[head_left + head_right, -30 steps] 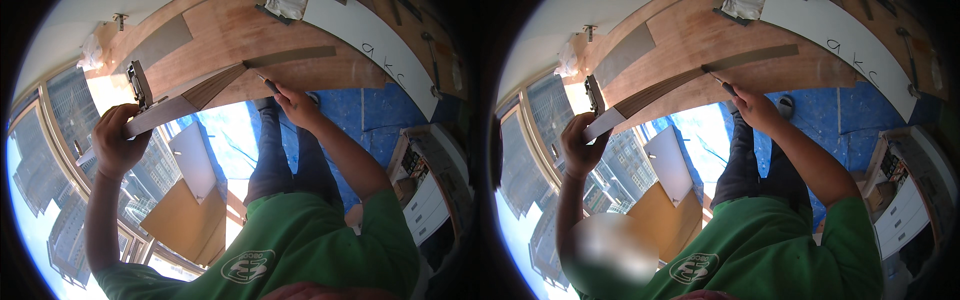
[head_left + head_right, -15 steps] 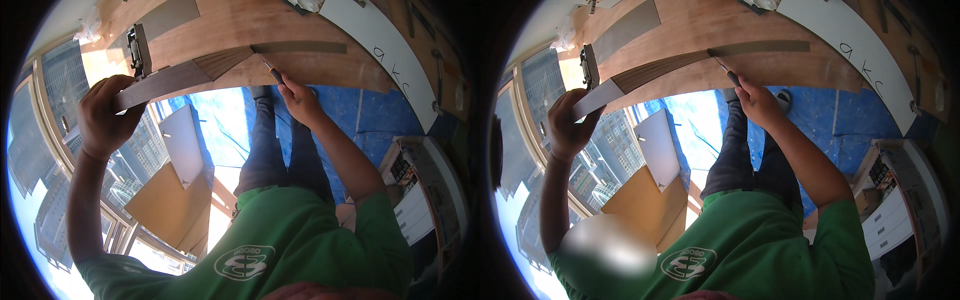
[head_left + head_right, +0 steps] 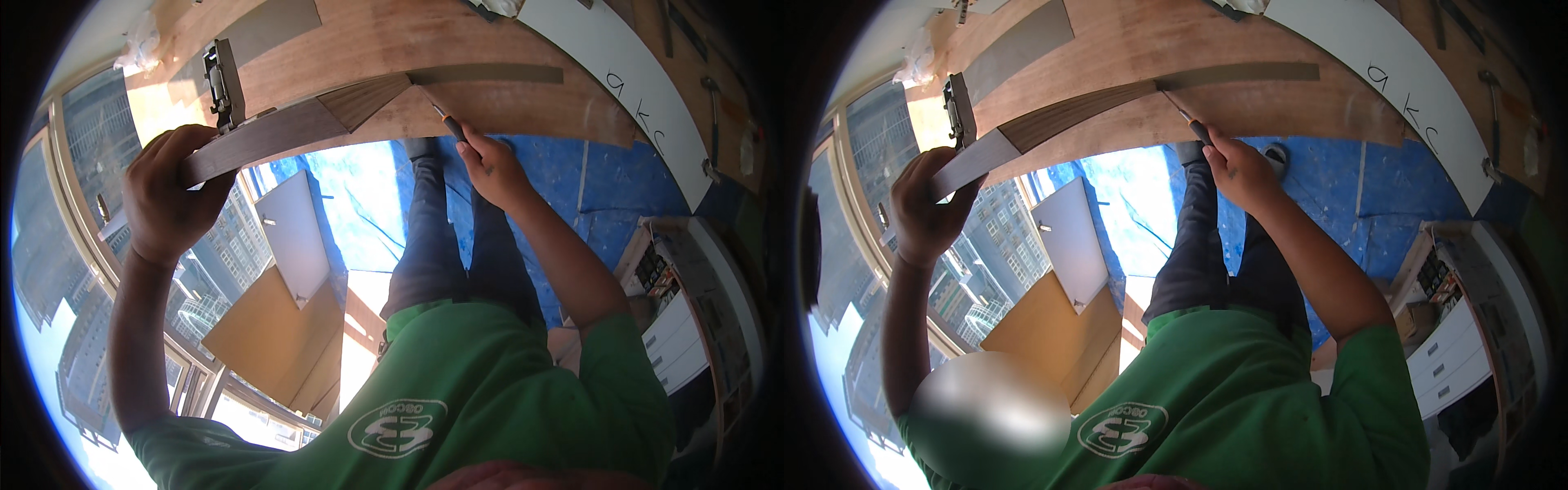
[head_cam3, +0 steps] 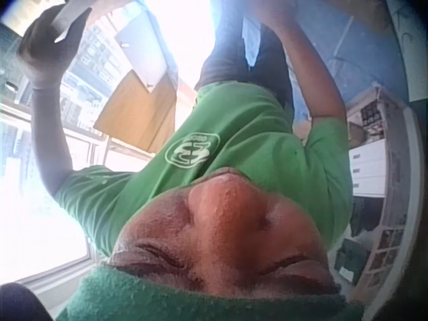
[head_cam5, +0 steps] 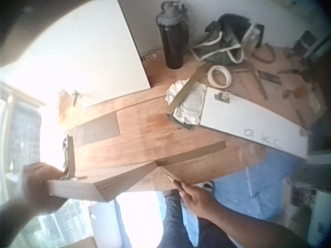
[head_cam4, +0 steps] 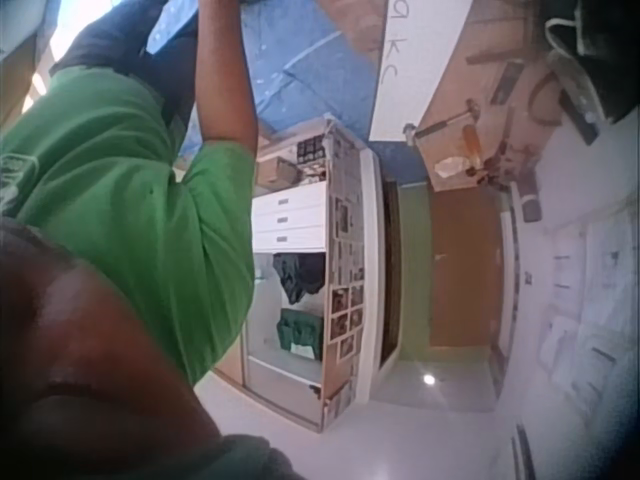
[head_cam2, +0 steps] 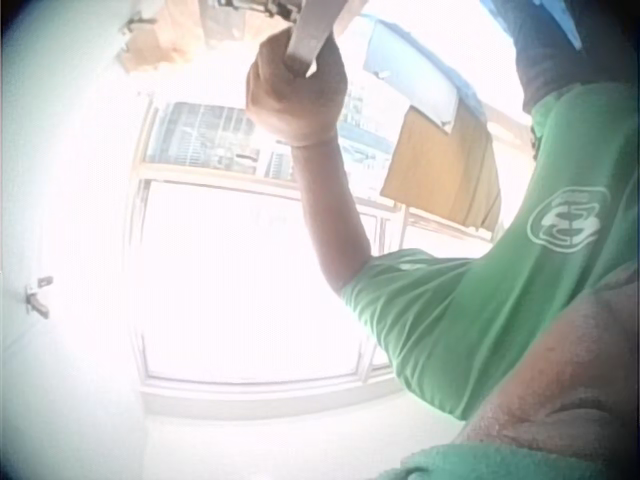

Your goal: The person assembles a cabinet by hammering wooden pieces together, then uses a utility knife to score and separate a white panel. They attach metal hinges to the panel and align it with the wooden frame.

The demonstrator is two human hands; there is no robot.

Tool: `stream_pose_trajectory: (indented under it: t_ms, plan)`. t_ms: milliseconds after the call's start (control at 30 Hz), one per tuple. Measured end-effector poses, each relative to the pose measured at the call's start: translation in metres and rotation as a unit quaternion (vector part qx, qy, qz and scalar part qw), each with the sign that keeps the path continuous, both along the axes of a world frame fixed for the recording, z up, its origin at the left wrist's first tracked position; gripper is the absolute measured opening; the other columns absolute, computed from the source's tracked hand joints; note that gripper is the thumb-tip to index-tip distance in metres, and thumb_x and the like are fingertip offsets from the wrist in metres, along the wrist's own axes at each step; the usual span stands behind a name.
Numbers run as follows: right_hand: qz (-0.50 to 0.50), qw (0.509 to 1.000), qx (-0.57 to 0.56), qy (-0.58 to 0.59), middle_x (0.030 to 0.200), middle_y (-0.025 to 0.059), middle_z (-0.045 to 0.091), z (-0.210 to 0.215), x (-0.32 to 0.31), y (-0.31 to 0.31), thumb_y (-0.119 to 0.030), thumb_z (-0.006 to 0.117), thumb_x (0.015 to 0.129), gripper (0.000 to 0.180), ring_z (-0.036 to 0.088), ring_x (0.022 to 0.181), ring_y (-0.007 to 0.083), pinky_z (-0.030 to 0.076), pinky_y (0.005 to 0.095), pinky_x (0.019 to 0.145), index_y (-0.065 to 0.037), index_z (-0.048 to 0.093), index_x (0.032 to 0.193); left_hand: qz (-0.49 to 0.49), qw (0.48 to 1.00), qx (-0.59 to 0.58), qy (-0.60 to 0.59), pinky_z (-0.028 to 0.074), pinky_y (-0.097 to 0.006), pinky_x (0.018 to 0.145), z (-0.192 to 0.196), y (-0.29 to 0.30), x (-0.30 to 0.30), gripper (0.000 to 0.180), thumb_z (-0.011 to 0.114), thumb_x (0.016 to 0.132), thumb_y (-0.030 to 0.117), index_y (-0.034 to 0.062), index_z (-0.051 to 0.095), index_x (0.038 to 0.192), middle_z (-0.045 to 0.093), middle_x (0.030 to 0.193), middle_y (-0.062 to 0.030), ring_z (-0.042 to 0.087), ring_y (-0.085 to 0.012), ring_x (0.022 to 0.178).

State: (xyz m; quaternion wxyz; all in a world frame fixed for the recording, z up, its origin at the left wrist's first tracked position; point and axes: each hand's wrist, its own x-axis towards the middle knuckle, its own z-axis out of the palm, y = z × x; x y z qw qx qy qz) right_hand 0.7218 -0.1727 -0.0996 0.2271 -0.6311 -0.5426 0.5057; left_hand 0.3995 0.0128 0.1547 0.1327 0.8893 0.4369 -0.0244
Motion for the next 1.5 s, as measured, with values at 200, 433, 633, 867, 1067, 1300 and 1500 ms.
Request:
stream_pose_trajectory:
  t_ms: [200,433,633,867,1067,1300,1500]
  plan:
    - [-0.008,1.0,0.015,0.019,0.085,0.0148,0.064,-0.008,0.002,-0.008,-0.02,0.057,0.108,0.047,0.063,0.076,0.0222,0.051,0.0331,0.076,-0.005,0.05,0.152,0.0,1.0,-0.001,0.001,0.06,-0.033,0.07,0.0,-0.001,-0.001,0.024,0.085,0.076,0.009,0.0063,0.073,0.096,0.076,0.087,-0.0101,0.075,-0.025,0.075]
    - [-0.003,1.0,0.006,0.004,0.078,0.0134,0.058,-0.002,0.006,-0.011,-0.019,0.056,0.108,0.048,0.057,0.072,0.0229,0.049,0.0358,0.073,-0.008,0.049,0.154,0.006,1.0,-0.004,-0.001,0.06,-0.033,0.069,-0.001,-0.001,-0.001,0.023,0.086,0.076,0.01,0.0078,0.073,0.096,0.075,0.086,-0.0092,0.075,-0.0244,0.075]
    - [0.006,0.999,-0.048,-0.006,0.088,0.0176,0.065,0.011,0.008,-0.013,-0.019,0.056,0.108,0.049,0.065,0.082,0.0291,0.052,0.0395,0.075,-0.009,0.048,0.155,0.004,1.0,0.004,-0.016,0.06,-0.034,0.068,-0.001,-0.002,0.001,0.023,0.086,0.075,0.01,0.0092,0.073,0.094,0.075,0.083,-0.0074,0.074,-0.0239,0.074]
    - [-0.047,0.997,-0.013,0.055,0.088,0.0118,0.061,0.006,0.002,-0.02,-0.019,0.053,0.11,0.047,0.055,0.077,0.0154,0.049,0.031,0.078,-0.01,0.049,0.156,-0.006,1.0,0.017,-0.004,0.059,-0.034,0.067,0.002,-0.002,0.004,0.024,0.086,0.073,0.01,0.01,0.072,0.092,0.074,0.082,-0.0062,0.074,-0.0238,0.073]
    - [-0.028,0.998,-0.024,0.048,0.112,0.0182,0.069,0.008,-0.007,0.015,-0.018,0.053,0.109,0.043,0.067,0.096,0.0262,0.051,0.0355,0.089,-0.007,0.052,0.151,-0.011,1.0,0.025,-0.002,0.06,-0.034,0.067,0.002,-0.003,0.005,0.025,0.086,0.071,0.009,0.0102,0.072,0.092,0.075,0.082,-0.0062,0.074,-0.0236,0.074]
    - [-0.012,0.999,0.036,0.018,0.12,0.025,0.069,-0.008,-0.011,0.017,-0.016,0.055,0.107,0.042,0.068,0.112,0.0386,0.051,0.0417,0.097,-0.002,0.054,0.146,-0.011,1.0,0.023,-0.009,0.06,-0.034,0.068,0.001,-0.004,0.006,0.026,0.087,0.072,0.01,0.0095,0.072,0.093,0.075,0.083,-0.0067,0.074,-0.0247,0.074]
    - [-0.022,0.993,0.117,0.009,0.112,0.0245,0.071,-0.017,-0.012,0.016,-0.018,0.058,0.105,0.042,0.071,0.101,0.0402,0.056,0.0444,0.086,-0.006,0.055,0.145,0.0,1.0,0.029,-0.01,0.059,-0.034,0.068,0.002,-0.005,0.007,0.024,0.086,0.073,0.009,0.0094,0.072,0.092,0.075,0.082,-0.007,0.074,-0.0252,0.074]
